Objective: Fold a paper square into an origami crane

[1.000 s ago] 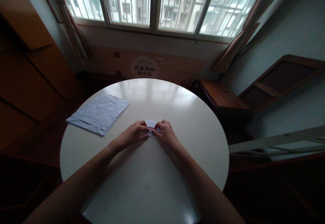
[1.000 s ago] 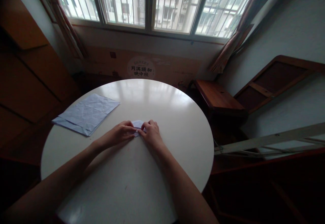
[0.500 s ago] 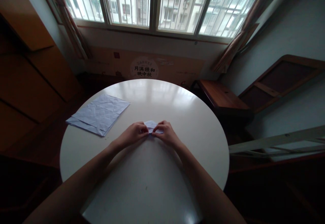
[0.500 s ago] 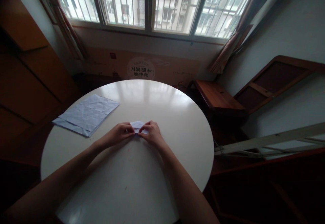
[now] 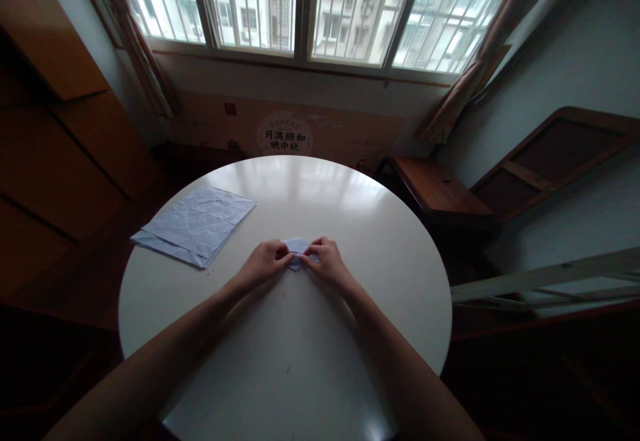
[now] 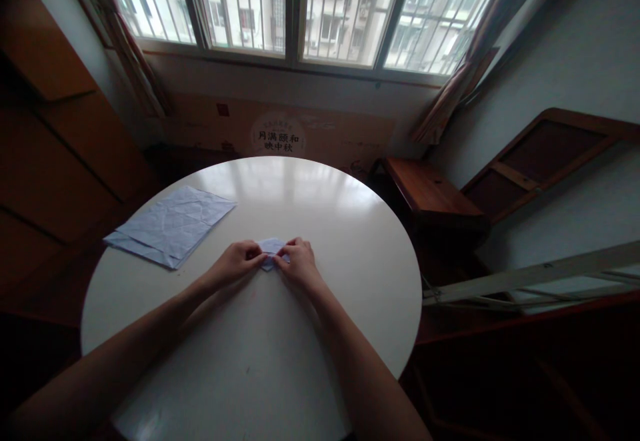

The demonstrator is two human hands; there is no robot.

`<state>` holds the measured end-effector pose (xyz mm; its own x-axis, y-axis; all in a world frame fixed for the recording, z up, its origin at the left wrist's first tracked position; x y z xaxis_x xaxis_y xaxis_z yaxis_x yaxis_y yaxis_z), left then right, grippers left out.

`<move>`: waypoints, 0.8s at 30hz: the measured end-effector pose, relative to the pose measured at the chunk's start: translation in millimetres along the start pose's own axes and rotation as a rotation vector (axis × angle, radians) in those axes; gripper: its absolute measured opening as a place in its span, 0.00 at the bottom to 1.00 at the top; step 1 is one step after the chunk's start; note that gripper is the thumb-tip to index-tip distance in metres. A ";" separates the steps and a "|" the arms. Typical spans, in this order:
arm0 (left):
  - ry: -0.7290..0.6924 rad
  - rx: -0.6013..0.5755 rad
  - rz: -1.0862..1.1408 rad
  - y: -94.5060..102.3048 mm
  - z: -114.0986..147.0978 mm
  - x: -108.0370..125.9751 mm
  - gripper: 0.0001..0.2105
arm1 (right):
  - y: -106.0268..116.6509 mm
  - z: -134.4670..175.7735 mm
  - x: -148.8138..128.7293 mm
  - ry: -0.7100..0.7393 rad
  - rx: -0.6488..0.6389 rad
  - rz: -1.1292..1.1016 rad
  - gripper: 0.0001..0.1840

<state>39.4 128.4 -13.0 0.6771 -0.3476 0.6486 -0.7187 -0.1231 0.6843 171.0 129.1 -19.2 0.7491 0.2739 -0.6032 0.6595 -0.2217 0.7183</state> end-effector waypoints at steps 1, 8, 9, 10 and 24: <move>0.007 0.018 -0.017 0.8 0.2 0.5 0.14 | -0.2 0.2 -0.2 -0.005 0.004 0.007 0.07; 0.030 0.085 -0.100 4.9 0.2 3.0 0.11 | 6.3 0.6 -1.5 -0.073 0.075 0.026 0.07; 0.028 0.090 -0.109 5.1 0.0 3.0 0.11 | 6.4 0.6 -1.5 -0.077 0.082 0.029 0.07; 0.026 0.093 -0.115 5.3 0.0 3.1 0.11 | 6.4 0.7 -1.4 -0.080 0.087 0.033 0.07; 0.021 0.088 -0.123 4.8 1.9 5.8 0.10 | 7.0 2.9 -3.7 -0.054 0.138 0.088 0.09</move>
<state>39.6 124.0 -6.6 0.7633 -0.3058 0.5691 -0.6407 -0.2453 0.7276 173.0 123.8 -13.0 0.8044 0.1973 -0.5604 0.5905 -0.3705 0.7170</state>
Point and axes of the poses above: each hand's wrist, its own z-axis away from the middle knuckle, its own y-axis out of the back of the hand, x = y × z, the point moved 10 cm from there along -z, towards the middle knuckle, and after that the axes turned 15 degrees about x, right-handed, at the moved point
